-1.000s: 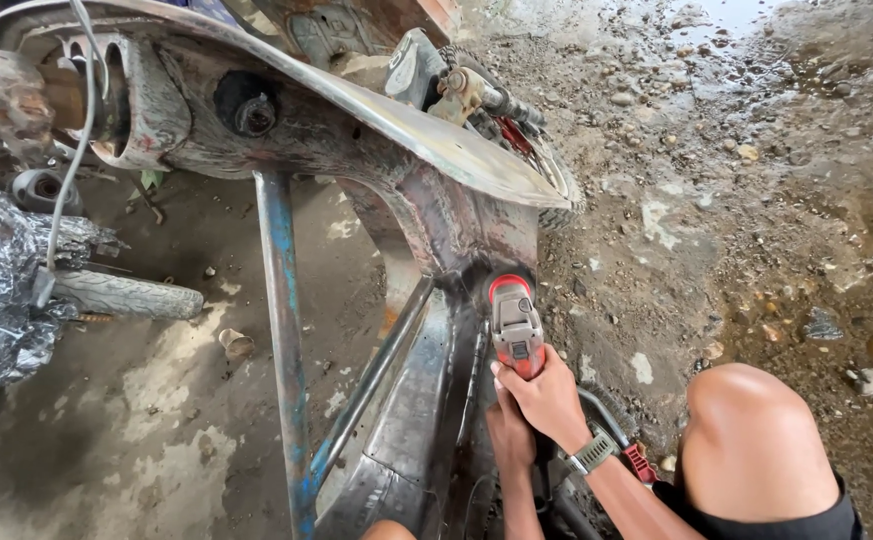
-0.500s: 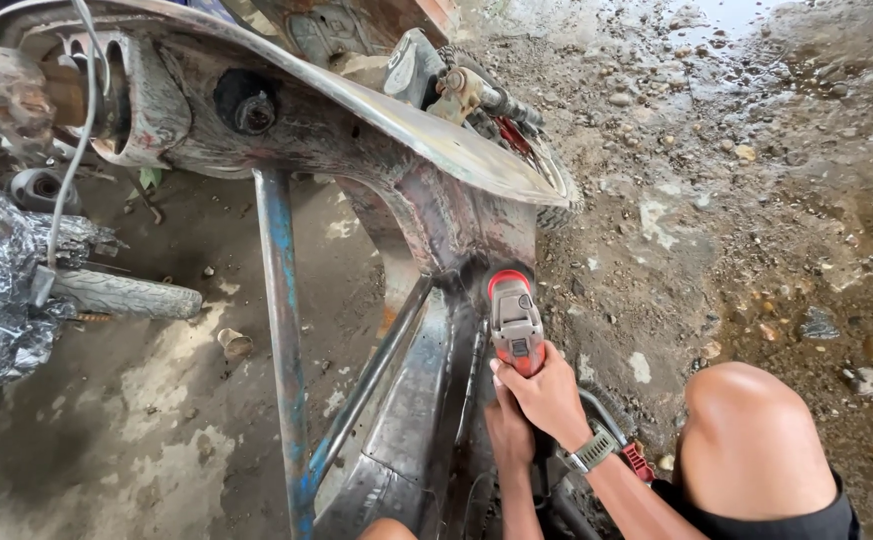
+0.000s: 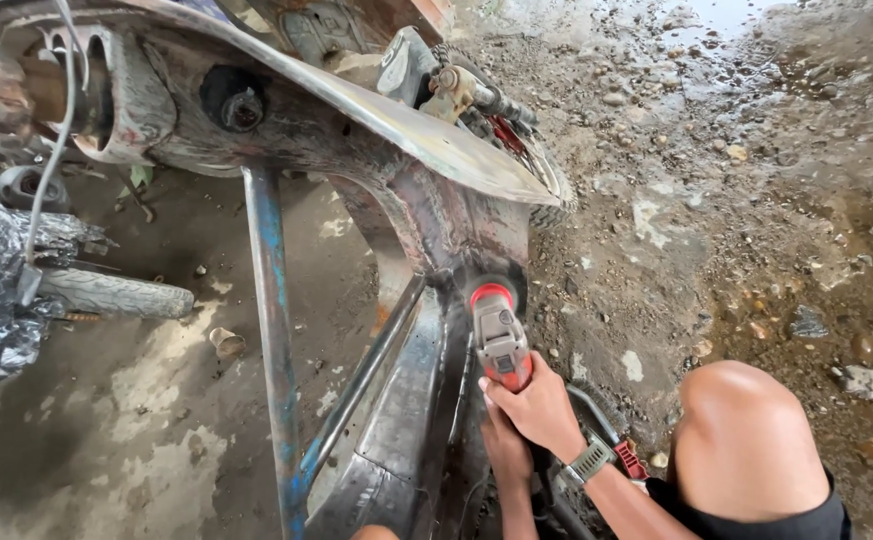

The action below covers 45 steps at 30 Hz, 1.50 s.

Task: Using an angle grinder to smooth and clean the metal frame of a motorcycle

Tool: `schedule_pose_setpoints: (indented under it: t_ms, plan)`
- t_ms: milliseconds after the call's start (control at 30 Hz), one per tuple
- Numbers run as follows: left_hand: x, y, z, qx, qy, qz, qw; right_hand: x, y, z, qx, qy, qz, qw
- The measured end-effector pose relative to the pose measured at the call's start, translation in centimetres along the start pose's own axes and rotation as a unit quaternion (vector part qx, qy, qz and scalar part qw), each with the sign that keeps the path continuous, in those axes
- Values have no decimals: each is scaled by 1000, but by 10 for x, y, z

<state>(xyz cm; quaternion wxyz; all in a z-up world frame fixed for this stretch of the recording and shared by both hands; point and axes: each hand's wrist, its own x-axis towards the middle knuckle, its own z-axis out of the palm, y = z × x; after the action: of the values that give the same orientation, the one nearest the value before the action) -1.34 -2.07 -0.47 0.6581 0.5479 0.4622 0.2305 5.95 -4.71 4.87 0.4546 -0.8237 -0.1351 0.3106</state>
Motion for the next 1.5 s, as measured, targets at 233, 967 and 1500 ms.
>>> schedule_pose_setpoints:
  t_ms: [233, 967, 1500]
  plan:
    - [-12, -14, -7, -35, 58, -42, 997, -13, -2, 6, -27, -29, -9, 999]
    - [-37, -38, 27, 32, 17, -144, 989, -33, 22, -27, -36, 0, -9, 999]
    - [-66, -33, 40, 63, -114, -75, 989, -60, 29, -55, 94, 122, 78, 985]
